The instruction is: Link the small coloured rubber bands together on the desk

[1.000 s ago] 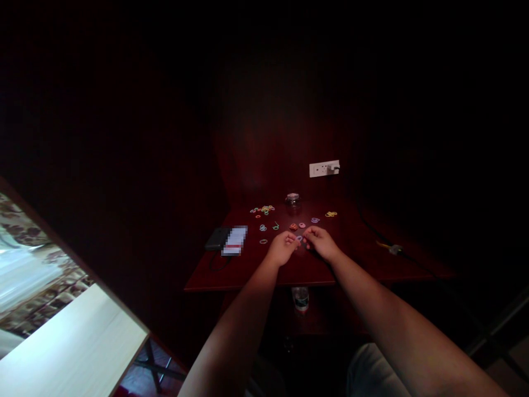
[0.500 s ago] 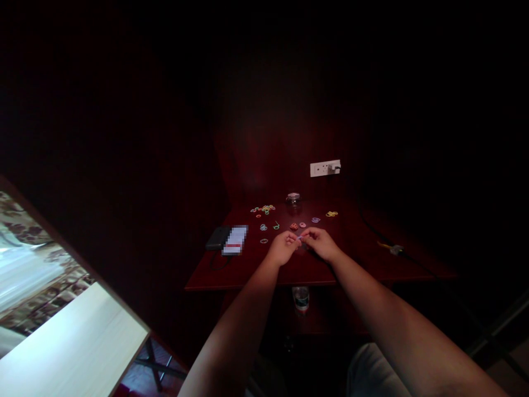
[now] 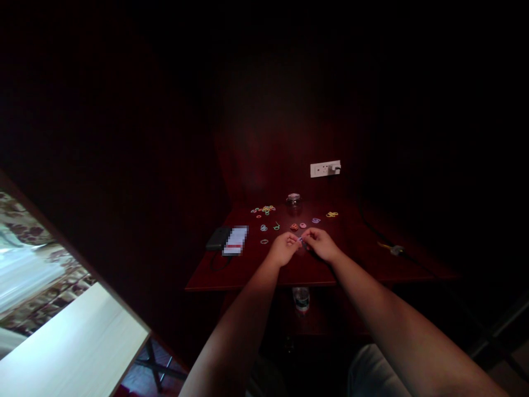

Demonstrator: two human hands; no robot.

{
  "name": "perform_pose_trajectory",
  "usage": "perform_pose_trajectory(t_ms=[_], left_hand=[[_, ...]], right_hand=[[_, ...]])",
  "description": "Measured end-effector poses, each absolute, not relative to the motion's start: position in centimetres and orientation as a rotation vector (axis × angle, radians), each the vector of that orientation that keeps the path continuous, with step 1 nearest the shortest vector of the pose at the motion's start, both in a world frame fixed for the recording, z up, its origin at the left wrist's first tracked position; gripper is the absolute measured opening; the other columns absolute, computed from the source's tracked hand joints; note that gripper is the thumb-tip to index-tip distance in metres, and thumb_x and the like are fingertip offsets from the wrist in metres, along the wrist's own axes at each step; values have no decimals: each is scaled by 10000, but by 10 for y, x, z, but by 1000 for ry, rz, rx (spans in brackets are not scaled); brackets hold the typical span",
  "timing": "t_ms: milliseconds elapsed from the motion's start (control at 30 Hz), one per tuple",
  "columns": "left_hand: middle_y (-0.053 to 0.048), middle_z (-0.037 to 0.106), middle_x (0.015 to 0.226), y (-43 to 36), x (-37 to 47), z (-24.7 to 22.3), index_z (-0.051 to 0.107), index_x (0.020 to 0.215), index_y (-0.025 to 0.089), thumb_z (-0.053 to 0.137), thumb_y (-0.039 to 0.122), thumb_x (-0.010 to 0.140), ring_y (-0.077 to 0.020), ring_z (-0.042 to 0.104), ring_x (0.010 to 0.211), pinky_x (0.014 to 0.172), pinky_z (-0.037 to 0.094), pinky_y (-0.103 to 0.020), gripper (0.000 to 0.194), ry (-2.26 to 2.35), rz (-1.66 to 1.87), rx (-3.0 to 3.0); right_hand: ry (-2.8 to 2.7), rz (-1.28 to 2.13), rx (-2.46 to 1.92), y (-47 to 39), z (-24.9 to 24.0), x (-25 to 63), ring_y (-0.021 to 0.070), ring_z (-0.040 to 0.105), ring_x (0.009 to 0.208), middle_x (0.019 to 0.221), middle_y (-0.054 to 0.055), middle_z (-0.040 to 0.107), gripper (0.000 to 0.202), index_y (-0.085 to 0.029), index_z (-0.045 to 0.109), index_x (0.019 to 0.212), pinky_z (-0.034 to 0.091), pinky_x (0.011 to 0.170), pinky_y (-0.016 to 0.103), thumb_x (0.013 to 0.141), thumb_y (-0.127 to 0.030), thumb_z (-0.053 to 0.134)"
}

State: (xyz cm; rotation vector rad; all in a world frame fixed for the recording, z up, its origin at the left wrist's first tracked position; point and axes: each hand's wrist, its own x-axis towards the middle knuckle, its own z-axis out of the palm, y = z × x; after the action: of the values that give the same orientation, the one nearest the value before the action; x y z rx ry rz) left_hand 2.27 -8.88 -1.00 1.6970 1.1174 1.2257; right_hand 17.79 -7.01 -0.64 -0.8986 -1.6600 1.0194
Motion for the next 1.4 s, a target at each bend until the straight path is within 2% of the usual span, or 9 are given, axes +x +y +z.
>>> perform_pose_trajectory(t_ms=[200,433,767,1033,1167,1400], left_hand=[[-31,623,664,-91,23,-8,553,756,111,608,160,723,-73,532,560,548,398,-183,81,1079,1205,1723],[-37,637,718,-93,21,-4,502,776,117,638,222,715,-75,563,591,593,427,-199,182,826,1161,1611],[-64,673,707,-96,20,-2,488,813,123,613,313,753,-84,573,514,542,443,-211,236,886,1125,1583],[-18,619,582,-98,21,3,503,746,127,599,284,723,-80,536,480,504,398,-193,186,948,1078,1611],[7,560,495,-101,22,9,496,666,134,503,259,743,-61,470,409,442,335,-173,146,1001,1062,1585],[0,544,471,-97,22,5,484,652,142,384,188,717,-74,453,379,416,297,-182,128,996,1087,1573]], right_hand=[[-1683,1010,-902,-67,-10,177,92,463,432,508,-31,542,163,-174,522,701,333,439,205,724,-335,530],[-1711,1072,-827,-69,-10,177,95,487,477,590,-11,590,202,-167,521,722,367,479,215,726,-366,554],[-1735,1083,-795,-71,-6,177,84,431,475,524,-38,512,270,-160,542,685,311,473,211,648,-404,651],[-1672,1094,-823,-71,-4,177,98,466,457,509,-43,506,171,-179,503,684,333,451,214,674,-313,609],[-1622,1097,-816,-69,-7,177,89,466,443,516,-50,493,154,-179,497,678,323,437,205,680,-296,597],[-1496,1121,-814,-65,-11,177,85,460,426,524,-49,495,172,-181,485,671,316,421,205,670,-309,600]])
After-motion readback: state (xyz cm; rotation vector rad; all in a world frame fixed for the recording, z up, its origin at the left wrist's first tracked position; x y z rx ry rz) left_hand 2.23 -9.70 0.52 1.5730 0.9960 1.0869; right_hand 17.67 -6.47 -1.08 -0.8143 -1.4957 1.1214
